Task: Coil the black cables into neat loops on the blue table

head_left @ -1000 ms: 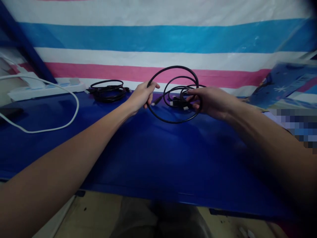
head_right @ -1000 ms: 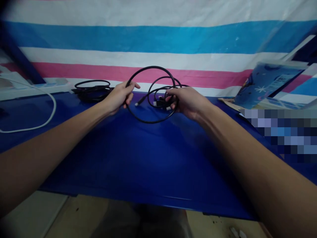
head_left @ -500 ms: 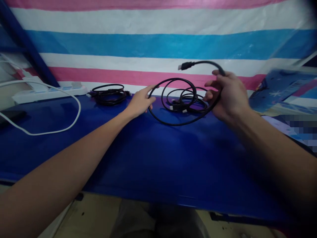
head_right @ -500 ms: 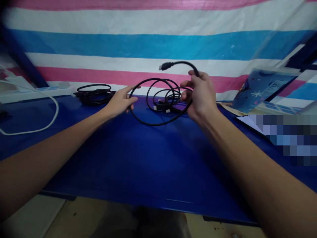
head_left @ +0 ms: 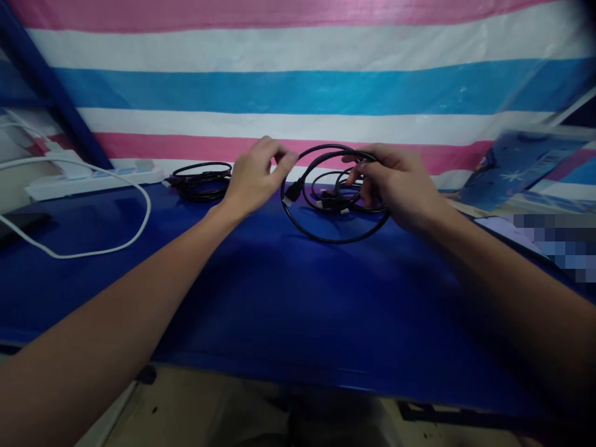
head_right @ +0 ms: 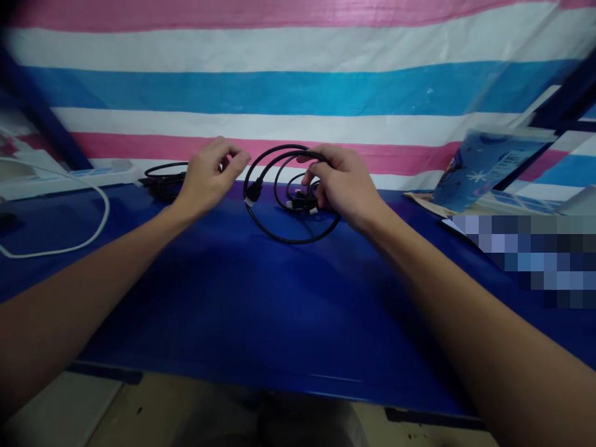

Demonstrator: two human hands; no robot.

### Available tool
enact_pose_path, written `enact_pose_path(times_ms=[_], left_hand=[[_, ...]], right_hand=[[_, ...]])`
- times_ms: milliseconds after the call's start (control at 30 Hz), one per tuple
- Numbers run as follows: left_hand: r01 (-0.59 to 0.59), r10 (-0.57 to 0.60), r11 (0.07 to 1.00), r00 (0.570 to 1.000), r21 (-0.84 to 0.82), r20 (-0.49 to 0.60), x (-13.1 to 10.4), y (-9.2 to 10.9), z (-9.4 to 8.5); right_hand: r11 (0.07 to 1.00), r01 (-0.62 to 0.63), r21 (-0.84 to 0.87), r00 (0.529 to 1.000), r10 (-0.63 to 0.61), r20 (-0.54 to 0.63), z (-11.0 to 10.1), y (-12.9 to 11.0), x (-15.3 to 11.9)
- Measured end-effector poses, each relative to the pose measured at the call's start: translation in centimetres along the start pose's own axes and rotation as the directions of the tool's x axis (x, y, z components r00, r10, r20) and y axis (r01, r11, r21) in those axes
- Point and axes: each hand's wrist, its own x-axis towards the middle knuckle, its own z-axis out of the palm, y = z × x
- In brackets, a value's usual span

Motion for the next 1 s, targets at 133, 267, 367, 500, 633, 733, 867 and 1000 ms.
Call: enact_pose_path(times_ms=[133,267,367,500,633,733,867,1000], left_hand=[[-0.088,0.067,0.989,0.983,0.118,0.168,-0.7,0.6,0.4],[-0.031,0.011,0.991,0.988,0.13,0.151,-0.6,0.3,0.9],[0.194,-0.183,0.981,0.961,-0.034,0.209,-0.3,0.0,1.2],[0.622,-0.421,0.721,0.744,-0.306,0.519,-0.4,-0.1,1.5],[0.797,-0.39,0.505,0.552,-0.331,0.737,-0.9,0.3,2.0],[0.818,-0.311,0.438,0.527,-0.373,0.791,-1.2,0.6,2.4],[0.811,-0.286,0.418,0.544,-0.408,0.789,-1.3,0.8,2.6],[0.674,-0.306,0.634,0.67,-0.381,0.677,-1.5,0.7,2.8]], right_hand=[[0.999,-0.002,0.034,1.0,0.001,0.015,0.2,-1.0,-0.3],[0.954,-0.072,0.29,0.989,0.032,0.141,1.0,-1.8,-0.9],[0.94,-0.025,0.339,0.971,-0.059,0.233,1.9,-1.4,-1.3],[0.959,0.283,-0.027,0.916,-0.262,0.302,3.3,0.1,-1.7],[0.85,0.49,-0.194,0.838,-0.398,0.374,4.1,1.3,-2.0],[0.841,0.517,-0.162,0.822,-0.435,0.367,4.2,1.4,-2.1],[0.898,0.425,-0.112,0.868,-0.369,0.334,4.1,0.6,-2.2],[0.954,0.29,-0.077,0.928,-0.261,0.264,3.6,0.1,-1.9]])
